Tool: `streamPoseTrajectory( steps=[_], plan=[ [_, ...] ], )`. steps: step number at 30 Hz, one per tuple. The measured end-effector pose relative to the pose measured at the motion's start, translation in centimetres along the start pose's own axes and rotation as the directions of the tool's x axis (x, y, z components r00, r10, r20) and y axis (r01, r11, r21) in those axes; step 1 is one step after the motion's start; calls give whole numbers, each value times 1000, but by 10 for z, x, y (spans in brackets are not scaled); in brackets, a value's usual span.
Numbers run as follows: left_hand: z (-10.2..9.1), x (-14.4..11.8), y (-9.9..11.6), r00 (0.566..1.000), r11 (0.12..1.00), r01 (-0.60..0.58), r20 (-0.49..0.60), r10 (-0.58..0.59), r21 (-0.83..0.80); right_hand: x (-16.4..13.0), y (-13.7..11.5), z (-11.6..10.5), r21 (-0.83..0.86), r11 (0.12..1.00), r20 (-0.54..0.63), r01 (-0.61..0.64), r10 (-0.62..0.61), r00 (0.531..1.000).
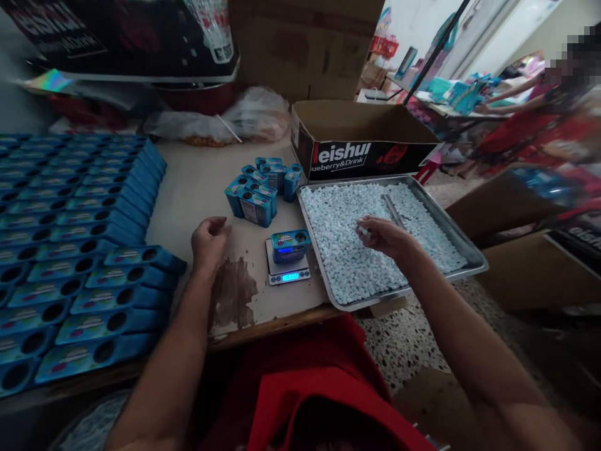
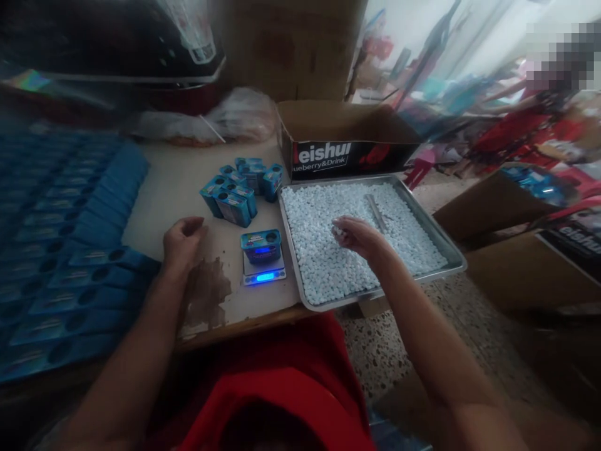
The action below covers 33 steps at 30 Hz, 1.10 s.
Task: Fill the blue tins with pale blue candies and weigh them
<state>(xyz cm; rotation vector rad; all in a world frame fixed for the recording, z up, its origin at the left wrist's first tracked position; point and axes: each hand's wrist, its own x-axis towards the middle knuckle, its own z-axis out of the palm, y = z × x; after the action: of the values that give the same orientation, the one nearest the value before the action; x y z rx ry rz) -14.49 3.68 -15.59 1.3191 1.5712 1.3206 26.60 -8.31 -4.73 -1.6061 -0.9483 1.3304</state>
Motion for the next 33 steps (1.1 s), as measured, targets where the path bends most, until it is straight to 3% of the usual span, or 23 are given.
streamPoseTrajectory(
  steps=[3,6,8,11,13,14,16,18,20,22,24,26,28,29,31,33],
  plan=[
    [0,-1,3,999,999,23,-33,-24,-28,-1,-3,15,-7,1000,64,-13,13,998],
    [-3,-6,7,1000,999,-18,-1,18,29,4,-12,32,-230,972,186,48,-5,983],
    [-6,-14,14,993,988,-119,-8,120,103,8,-24,41,-403,905,247,134,-34,968],
    [-9,-37,30,959,951,-281,81,272,133,12,-41,42,-696,661,247,280,-145,958],
    [-5,-56,39,919,938,-332,260,297,102,13,-46,37,-817,479,247,319,-208,946],
    [-1,-65,42,894,935,-342,342,291,97,14,-46,34,-836,439,243,329,-241,940],
    [13,-78,48,862,929,-345,437,256,136,17,-39,31,-798,496,200,342,-318,927],
    [31,-81,56,846,934,-317,494,200,163,23,-27,34,-626,695,105,352,-373,922],
    [50,-73,73,808,943,-311,556,196,119,32,-15,42,-298,904,2,307,-321,947],
    [69,-57,102,738,900,-431,597,315,58,44,-8,49,77,975,-46,208,-204,978],
    [87,-39,140,615,753,-656,609,501,43,54,-6,53,366,925,-34,100,-94,995],
    [104,-23,181,397,496,-867,661,636,43,59,-9,52,557,830,28,1,-20,999],
    [121,-14,214,180,247,-969,732,657,17,60,-13,48,682,725,107,-94,29,994],
    [129,-12,226,100,155,-988,760,643,-2,60,-13,46,726,675,138,-134,48,989],
    [142,-13,238,8,41,-999,789,614,-23,59,-14,43,796,574,176,-194,88,980],
    [150,-16,238,-8,2,-1000,772,636,-12,61,-12,40,853,468,206,-229,101,973]
  ],
)
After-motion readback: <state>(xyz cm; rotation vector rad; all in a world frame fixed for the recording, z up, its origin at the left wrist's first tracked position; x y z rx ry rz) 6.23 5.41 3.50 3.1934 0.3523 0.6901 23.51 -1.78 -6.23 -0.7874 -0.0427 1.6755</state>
